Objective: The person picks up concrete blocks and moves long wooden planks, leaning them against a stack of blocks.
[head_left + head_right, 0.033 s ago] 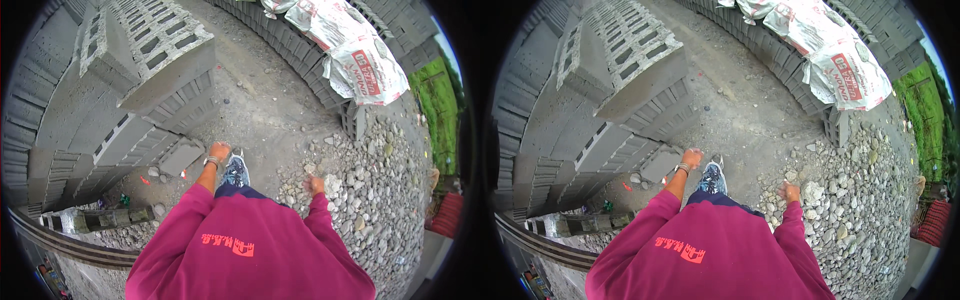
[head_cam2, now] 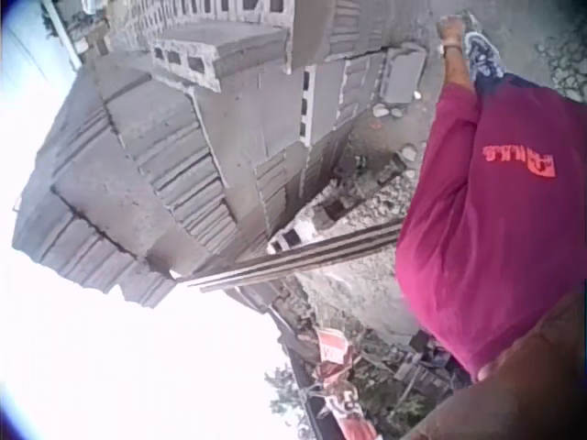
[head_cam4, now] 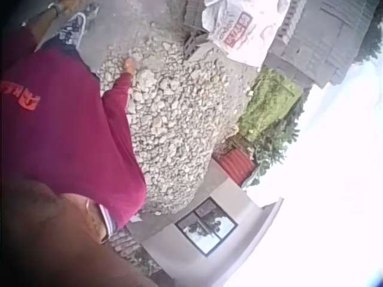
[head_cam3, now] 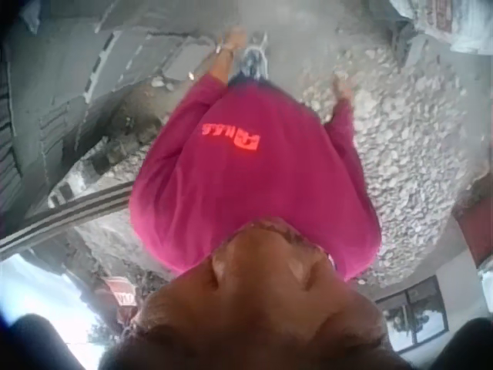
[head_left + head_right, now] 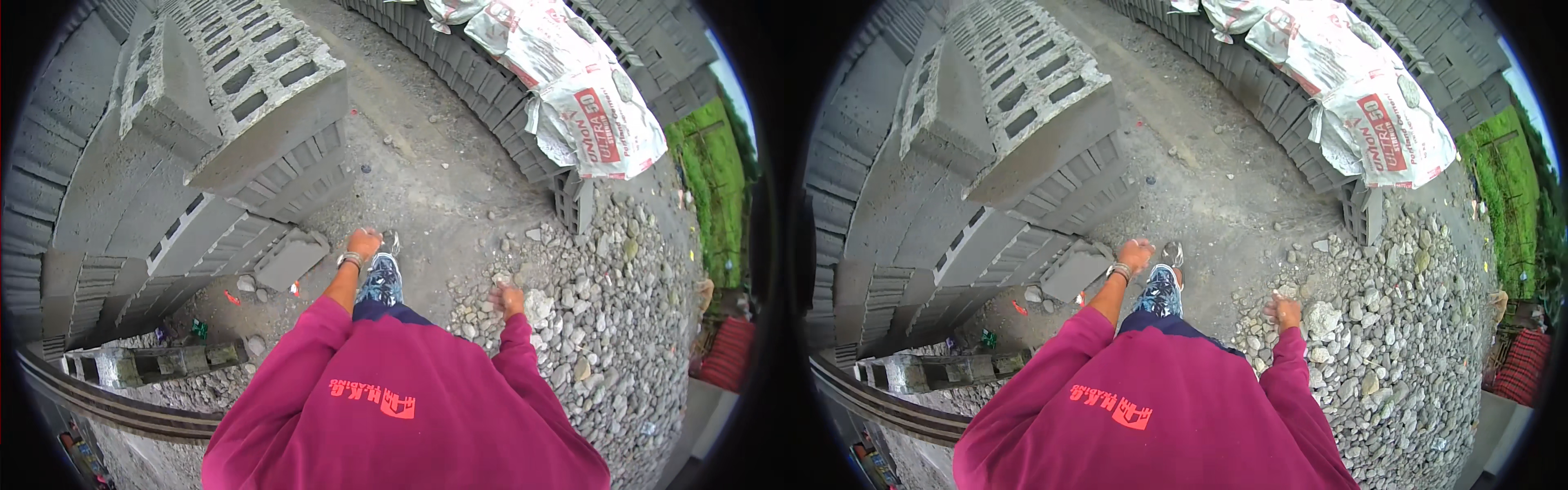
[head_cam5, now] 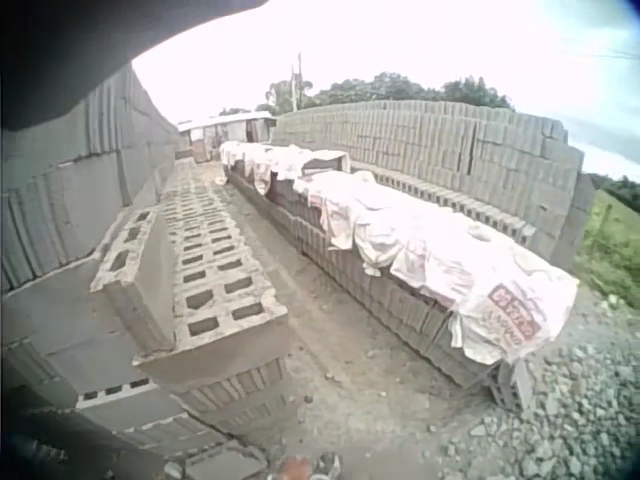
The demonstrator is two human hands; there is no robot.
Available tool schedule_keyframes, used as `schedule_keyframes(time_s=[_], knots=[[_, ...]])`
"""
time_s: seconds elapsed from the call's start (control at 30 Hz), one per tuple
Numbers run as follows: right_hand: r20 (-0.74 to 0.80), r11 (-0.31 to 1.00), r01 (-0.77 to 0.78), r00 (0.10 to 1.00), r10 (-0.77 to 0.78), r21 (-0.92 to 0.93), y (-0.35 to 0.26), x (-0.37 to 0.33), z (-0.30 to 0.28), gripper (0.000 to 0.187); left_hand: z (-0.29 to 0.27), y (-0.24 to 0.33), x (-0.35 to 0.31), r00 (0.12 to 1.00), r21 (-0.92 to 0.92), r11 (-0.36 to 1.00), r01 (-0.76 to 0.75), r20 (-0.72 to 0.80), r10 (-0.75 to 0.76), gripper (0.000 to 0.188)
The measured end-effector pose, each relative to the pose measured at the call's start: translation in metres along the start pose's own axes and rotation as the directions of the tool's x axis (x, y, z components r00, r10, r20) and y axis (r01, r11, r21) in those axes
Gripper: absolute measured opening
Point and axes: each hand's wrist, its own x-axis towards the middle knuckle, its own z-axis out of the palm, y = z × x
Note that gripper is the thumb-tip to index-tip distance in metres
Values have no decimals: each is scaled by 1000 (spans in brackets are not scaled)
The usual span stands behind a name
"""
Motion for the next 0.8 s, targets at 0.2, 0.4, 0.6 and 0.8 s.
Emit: schedule_keyframes(time_s=[0.2, 0.4, 0.6, 0.8], knots=[[182, 977, 179, 971, -156, -113, -208, 55, 104, 46, 60, 125, 161, 993, -35, 998, -54, 99, 58, 33], [325, 943, 293, 917, -231, -156, -398, 105, 164, 47, 5, 267, 241, 992, -95, 987, -127, -10, 127, 42], [445, 925, 295, 880, -165, -240, -547, 200, 231, 45, -47, 350, 351, 989, -441, 896, -51, -150, -17, 54], [610, 847, 407, 782, -129, -342, -700, 309, 323, 46, -109, 333, 481, 862, -501, 862, 78, -400, -311, 54]])
